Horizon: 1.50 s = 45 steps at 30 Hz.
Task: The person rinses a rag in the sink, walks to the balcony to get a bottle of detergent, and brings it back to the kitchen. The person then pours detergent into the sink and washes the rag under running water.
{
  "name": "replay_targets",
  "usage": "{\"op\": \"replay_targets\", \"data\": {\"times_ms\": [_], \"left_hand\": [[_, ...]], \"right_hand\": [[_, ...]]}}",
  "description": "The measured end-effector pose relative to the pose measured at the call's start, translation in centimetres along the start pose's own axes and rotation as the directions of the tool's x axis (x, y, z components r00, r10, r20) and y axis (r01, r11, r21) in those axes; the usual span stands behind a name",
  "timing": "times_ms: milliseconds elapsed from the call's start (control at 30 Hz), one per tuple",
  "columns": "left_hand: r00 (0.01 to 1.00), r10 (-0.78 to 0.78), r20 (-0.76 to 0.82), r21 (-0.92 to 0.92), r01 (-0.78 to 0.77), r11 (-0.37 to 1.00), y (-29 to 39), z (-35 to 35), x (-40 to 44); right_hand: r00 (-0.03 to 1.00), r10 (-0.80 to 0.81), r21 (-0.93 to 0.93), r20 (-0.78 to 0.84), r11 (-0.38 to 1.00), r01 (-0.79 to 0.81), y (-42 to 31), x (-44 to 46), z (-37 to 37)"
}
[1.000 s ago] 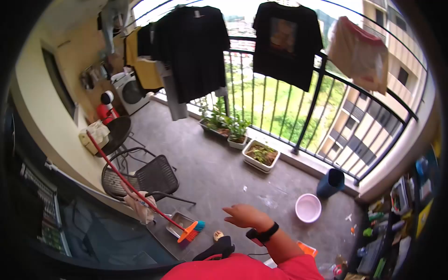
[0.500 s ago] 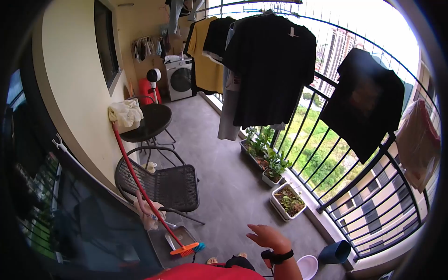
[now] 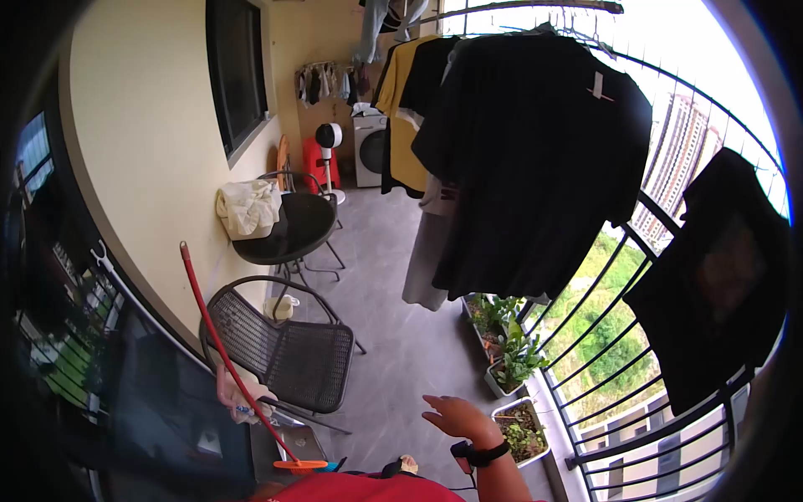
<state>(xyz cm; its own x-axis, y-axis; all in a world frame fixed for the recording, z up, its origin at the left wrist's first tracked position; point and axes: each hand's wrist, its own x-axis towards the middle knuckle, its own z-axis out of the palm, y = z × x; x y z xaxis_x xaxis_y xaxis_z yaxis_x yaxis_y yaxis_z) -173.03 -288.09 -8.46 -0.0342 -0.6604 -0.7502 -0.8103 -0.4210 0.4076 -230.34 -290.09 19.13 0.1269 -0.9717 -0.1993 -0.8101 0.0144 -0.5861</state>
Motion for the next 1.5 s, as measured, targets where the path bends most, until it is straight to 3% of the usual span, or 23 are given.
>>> {"op": "replay_targets", "data": {"times_ms": [167,233,333,433,633,767,800,900,1000,1033,1100,1133,1333,1500], "left_hand": [[0.983,0.078,-0.168,-0.016,-0.082,0.997,9.4,-7.8,2.0],[0.976,0.139,-0.167,0.018,-0.138,0.99,14.2,-9.7,4.0],[0.974,0.199,-0.106,0.072,-0.192,0.979,19.1,-8.9,6.7],[0.984,0.179,-0.012,0.112,-0.177,0.978,19.8,-6.4,9.1],[0.989,0.101,0.104,0.125,-0.114,0.986,19.4,-4.7,16.6],[0.989,0.039,0.142,0.101,-0.053,0.993,21.5,-6.3,21.9],[0.99,0.031,0.138,0.068,-0.041,0.997,22.3,-6.8,22.8],[0.996,0.088,0.008,-0.29,-0.082,0.953,23.1,-6.7,24.4],[0.993,0.116,0.029,-0.357,-0.098,0.929,23.2,-7.8,24.4],[0.994,0.103,0.025,-0.363,-0.087,0.928,22.8,-7.8,24.2],[0.985,-0.015,-0.171,-0.331,-0.043,0.943,22.0,-7.2,24.3],[0.979,-0.058,-0.196,-0.329,-0.01,0.944,21.7,-6.9,24.4],[0.982,-0.172,-0.083,-0.319,0.137,0.938,22.0,-5.0,26.0],[0.971,-0.235,-0.046,-0.296,0.212,0.932,26.2,-2.4,29.6]], "right_hand": [[0.994,0.035,-0.164,0.1,0.986,-0.019,3.0,3.3,-2.8],[0.996,-0.086,-0.06,0.003,0.995,0.086,4.9,4.4,-2.0],[0.994,-0.113,0.021,-0.007,0.993,0.113,4.6,5.5,-3.7],[0.982,-0.145,0.03,0.123,0.989,0.142,3.4,8.5,-4.9],[0.935,-0.33,0.108,0.127,0.942,0.318,3.0,18.0,-7.7],[0.913,-0.334,0.001,0.234,0.939,0.343,-0.2,26.6,-10.3],[0.9,-0.347,-0.009,0.264,0.932,0.362,-1.1,28.7,-10.7],[0.846,-0.462,0.025,0.267,0.881,0.473,-3.4,34.2,-11.2],[0.838,-0.417,0.096,0.353,0.907,0.411,-5.7,38.6,-12.2],[0.829,-0.426,0.104,0.362,0.902,0.418,-5.9,39.8,-12.1],[0.777,-0.495,0.128,0.389,0.865,0.486,-5.7,42.6,-12.1],[0.756,-0.528,0.112,0.387,0.841,0.53,-5.2,44.1,-11.8],[0.682,-0.554,0.167,0.476,0.819,0.549,-4.2,53.3,-13.9],[0.62,-0.597,0.185,0.51,0.779,0.598,-2.7,61.8,-18.4]]}}
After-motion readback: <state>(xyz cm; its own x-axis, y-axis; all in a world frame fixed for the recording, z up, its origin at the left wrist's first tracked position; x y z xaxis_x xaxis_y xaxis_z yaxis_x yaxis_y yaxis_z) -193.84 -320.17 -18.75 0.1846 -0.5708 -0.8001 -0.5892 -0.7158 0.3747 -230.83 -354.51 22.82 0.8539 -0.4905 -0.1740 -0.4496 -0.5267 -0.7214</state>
